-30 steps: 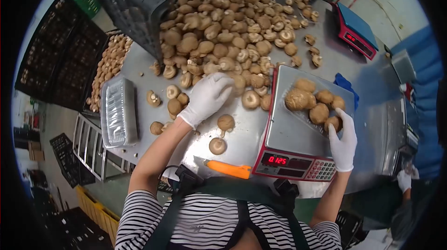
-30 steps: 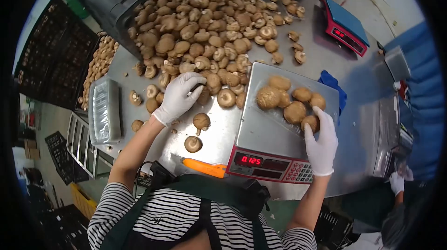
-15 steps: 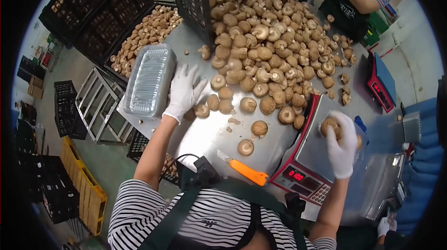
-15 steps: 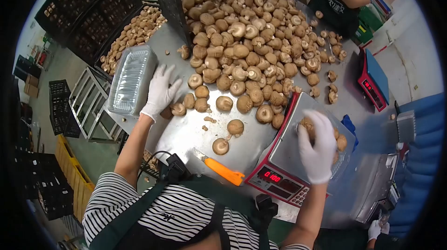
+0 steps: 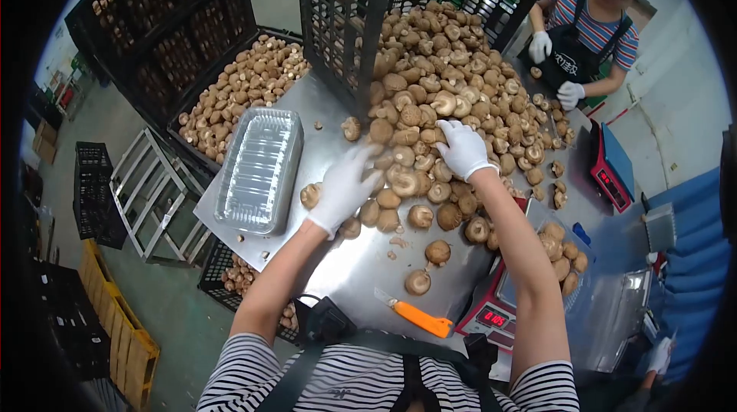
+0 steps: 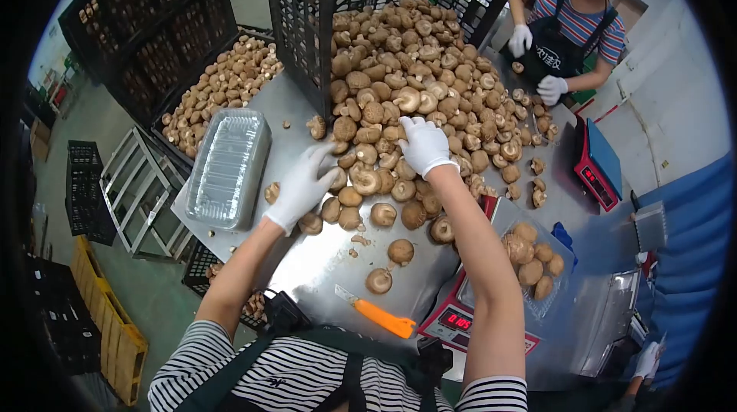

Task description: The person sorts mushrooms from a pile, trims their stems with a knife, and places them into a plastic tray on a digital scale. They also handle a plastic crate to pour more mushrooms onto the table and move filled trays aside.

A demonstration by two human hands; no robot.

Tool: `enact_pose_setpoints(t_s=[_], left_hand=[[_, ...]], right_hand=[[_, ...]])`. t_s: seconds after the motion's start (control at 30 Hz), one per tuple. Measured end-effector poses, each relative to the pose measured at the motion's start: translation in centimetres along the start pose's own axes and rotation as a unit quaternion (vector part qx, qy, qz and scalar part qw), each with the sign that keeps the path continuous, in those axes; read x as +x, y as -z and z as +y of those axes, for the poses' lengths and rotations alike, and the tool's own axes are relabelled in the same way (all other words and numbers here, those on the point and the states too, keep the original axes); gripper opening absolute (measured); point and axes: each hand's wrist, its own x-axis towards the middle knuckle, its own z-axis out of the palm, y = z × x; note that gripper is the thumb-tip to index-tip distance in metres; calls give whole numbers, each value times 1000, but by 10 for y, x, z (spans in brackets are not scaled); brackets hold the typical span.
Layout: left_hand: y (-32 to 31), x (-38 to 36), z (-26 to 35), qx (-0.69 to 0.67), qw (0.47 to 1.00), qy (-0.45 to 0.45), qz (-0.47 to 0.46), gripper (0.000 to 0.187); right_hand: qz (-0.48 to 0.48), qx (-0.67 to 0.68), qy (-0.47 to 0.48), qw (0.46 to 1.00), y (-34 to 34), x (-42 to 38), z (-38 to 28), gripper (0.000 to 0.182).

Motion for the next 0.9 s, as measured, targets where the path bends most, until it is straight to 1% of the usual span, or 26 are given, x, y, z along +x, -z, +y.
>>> enact_pose_setpoints(t_s=[0.07, 0.13, 0.2, 0.23, 0.27, 0.33, 0.37, 0.4, 0.47, 0.5, 0.53, 0.6, 0.63, 0.7, 0.73, 0.77, 0.8, 0.83, 0.87, 0.9], left_hand=[[-19, 24, -4, 2, 1000, -11, 22, 43], [-37, 49, -5, -6, 1000, -16, 22, 44], [-52, 67, -3, -6, 1000, -3, -3, 39], [-63, 74, -12, 1, 999, -42, -2, 32], [-64, 75, -11, -27, 999, -24, -12, 31], [-64, 75, -9, -79, 996, 10, -31, 27], [-67, 73, -13, -104, 994, 42, -16, 28], [-71, 71, -24, -144, 988, 57, 0, 27], [-63, 66, -27, -212, 974, 77, -18, 24], [-59, 62, -25, -238, 966, 101, -26, 27], [-51, 57, -18, -225, 970, 81, -34, 27], [-35, 50, -5, -194, 979, 40, -42, 27], [-33, 46, 2, -192, 980, 39, -46, 26], [-20, 40, 28, -148, 988, -23, -44, 27], [-17, 37, 38, -121, 990, -56, -46, 28], [-22, 34, 39, -103, 988, -86, -79, 29], [-20, 31, 44, -79, 984, -140, -82, 31], [-18, 29, 51, -94, 982, -152, -66, 34], [-16, 29, 59, -108, 979, -164, -51, 37], [-11, 27, 66, -240, 960, -77, -119, 38]], right_hand=[[19, 4, -3, 1000, 2, -6, 0, 50], [43, 111, -8, 993, 14, -13, 1, 46], [127, 214, -37, 968, 16, -21, 6, 44], [117, 319, -84, 937, 19, -24, 10, 43], [82, 469, -160, 865, 39, -34, -1, 42], [65, 547, -201, 810, 53, -50, -3, 39], [47, 570, -244, 783, 50, -55, -1, 36], [24, 645, -228, 729, 49, -61, -1, 36], [-19, 776, -186, 602, 45, -76, -4, 37], [-26, 787, -187, 587, 42, -79, -8, 39], [-34, 801, -180, 570, 36, -81, -8, 41], [-41, 834, -148, 529, 48, -87, -25, 42], [-37, 841, -134, 524, 50, -90, -32, 42], [-26, 853, -106, 511, 55, -99, -42, 43], [7, 791, -112, 601, 58, -107, -45, 42], [42, 718, -117, 684, 63, -117, -48, 41], [76, 635, -123, 759, 69, -127, -51, 41], [99, 655, -76, 745, 80, -135, -60, 40], [173, 538, -35, 824, 79, -140, -58, 45], [222, 427, 1, 876, 83, -146, -57, 48]])
